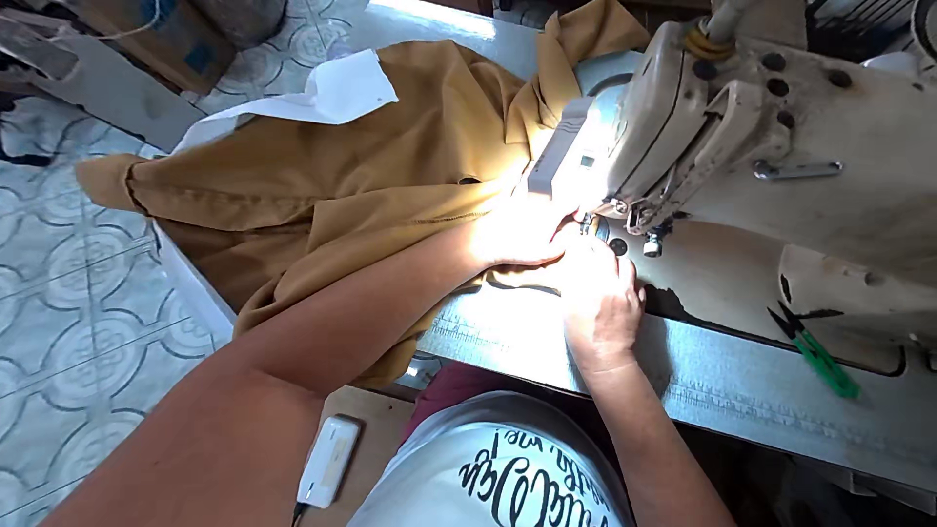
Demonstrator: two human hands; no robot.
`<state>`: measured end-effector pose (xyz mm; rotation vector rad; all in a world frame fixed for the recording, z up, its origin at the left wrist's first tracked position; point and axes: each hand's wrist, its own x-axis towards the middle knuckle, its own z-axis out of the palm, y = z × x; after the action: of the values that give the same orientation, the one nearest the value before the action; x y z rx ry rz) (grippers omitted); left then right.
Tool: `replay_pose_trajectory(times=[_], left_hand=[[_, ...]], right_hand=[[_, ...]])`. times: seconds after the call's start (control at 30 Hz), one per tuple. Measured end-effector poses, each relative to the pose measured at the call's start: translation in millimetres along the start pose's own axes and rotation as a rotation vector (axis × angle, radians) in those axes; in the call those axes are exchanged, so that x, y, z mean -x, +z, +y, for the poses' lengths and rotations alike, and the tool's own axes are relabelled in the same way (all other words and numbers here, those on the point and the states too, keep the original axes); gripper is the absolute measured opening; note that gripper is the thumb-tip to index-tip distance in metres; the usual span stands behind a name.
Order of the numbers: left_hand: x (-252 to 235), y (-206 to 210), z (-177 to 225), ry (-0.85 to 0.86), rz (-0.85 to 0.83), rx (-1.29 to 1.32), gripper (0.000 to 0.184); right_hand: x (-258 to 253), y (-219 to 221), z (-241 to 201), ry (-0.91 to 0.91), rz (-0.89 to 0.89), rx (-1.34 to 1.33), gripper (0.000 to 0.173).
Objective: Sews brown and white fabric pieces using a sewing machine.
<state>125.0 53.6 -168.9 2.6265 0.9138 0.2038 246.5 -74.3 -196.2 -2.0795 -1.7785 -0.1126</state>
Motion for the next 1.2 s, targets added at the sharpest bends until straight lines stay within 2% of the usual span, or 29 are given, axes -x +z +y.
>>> replay_pose_trajectory(times=[0.17,0.3,0.37,0.43,0.5,0.57,0.63,0.7,0.73,0.77,0.83,0.93,1.0,1.07,1.13,1.2], left_hand=[[-1.1,-0.9,-1.0,-0.045,-0.074,0.0,0.046],[-2.1,0.8,-3.2,-0.033,-0.055,0.01,0.044],[-0.7,-1.4,-4.1,0.029,-0.032,0.027,0.041],[7.0,-18.6,-2.7,0.109,-0.054,0.021,0.038],[31.8,-51.6,7.4,0.063,-0.059,-0.046,0.042],[74.4,-86.6,17.0,-0.089,0.036,-0.141,0.041],[124.7,-107.6,7.3,-0.338,0.206,-0.252,0.064],[172.8,-102.6,-17.9,-0.686,0.354,-0.28,0.09],[189.5,-91.2,-34.2,-0.856,0.379,-0.248,0.096],[197.3,-76.1,-50.2,-0.971,0.385,-0.191,0.093],[185.1,-47.1,-66.0,-1.049,0.352,-0.101,0.062],[130.7,-49.1,-58.2,-1.081,0.288,0.005,0.039],[105.6,-52.6,-53.6,-0.991,0.409,0.151,0.034],[80.6,-44.6,-50.8,-0.822,0.501,0.394,0.038],[45.2,-36.8,-29.3,-0.723,0.433,0.551,0.04],[17.1,-33.4,-15.7,-0.633,0.377,0.562,0.036]], right_hand=[[-0.6,0.6,-0.1,0.016,-0.018,0.016,0.044],[-2.9,1.3,1.7,-0.004,-0.018,-0.003,0.042],[-3.5,1.2,2.0,-0.013,-0.018,0.001,0.043],[-4.6,1.9,2.4,-0.009,-0.012,-0.031,0.038],[-5.5,3.4,3.4,0.004,-0.014,-0.078,0.034],[-4.5,3.7,5.2,0.002,-0.016,-0.083,0.036],[-3.8,3.0,6.2,-0.001,-0.017,-0.077,0.036],[-3.0,2.9,6.4,-0.027,0.003,-0.064,0.034],[-3.3,3.1,6.1,-0.036,0.013,-0.057,0.034],[-4.0,1.9,5.1,-0.038,0.01,-0.058,0.034],[-4.9,-1.1,4.1,-0.043,0.015,-0.051,0.033],[-4.2,-3.3,3.7,-0.015,0.021,-0.09,0.037],[-2.9,-3.0,4.6,0.005,0.014,-0.131,0.04],[-2.7,-0.8,4.8,-0.017,0.032,-0.11,0.032],[-2.7,-1.5,6.4,-0.035,0.007,-0.049,0.027],[-1.8,-5.3,8.6,-0.053,-0.035,-0.041,0.032]])
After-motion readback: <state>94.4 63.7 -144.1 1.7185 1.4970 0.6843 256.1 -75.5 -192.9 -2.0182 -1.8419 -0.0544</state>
